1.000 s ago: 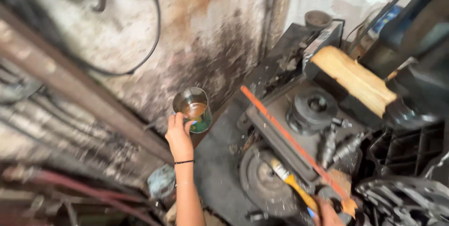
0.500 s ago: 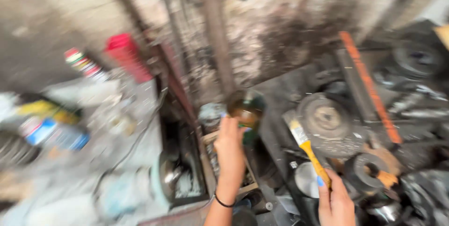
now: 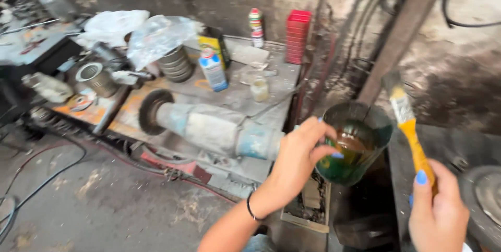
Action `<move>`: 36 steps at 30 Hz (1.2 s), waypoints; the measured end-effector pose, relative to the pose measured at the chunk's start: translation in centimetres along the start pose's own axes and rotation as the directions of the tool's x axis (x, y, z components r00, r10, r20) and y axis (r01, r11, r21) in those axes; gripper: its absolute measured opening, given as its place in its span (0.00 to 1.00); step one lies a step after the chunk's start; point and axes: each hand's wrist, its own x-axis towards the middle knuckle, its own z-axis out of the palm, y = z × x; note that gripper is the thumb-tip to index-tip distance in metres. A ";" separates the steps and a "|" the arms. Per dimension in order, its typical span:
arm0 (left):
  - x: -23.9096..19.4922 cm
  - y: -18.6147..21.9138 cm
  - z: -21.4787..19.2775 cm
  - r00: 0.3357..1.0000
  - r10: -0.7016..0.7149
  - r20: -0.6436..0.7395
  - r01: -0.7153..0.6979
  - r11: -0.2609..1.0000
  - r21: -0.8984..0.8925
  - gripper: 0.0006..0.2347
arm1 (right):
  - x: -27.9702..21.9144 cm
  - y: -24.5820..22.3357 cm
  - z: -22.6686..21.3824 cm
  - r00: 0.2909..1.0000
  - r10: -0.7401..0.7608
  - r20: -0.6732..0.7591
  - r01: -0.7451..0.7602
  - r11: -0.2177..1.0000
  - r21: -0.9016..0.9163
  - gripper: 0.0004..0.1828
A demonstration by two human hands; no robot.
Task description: Cleaning a motorcycle piston using a brush and a bench grinder
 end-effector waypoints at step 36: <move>25.2 -53.0 -12.0 0.911 -0.412 -0.035 0.277 0.545 0.792 0.11 | 23.9 -9.2 34.9 0.889 -0.203 0.409 0.150 0.976 0.158 0.16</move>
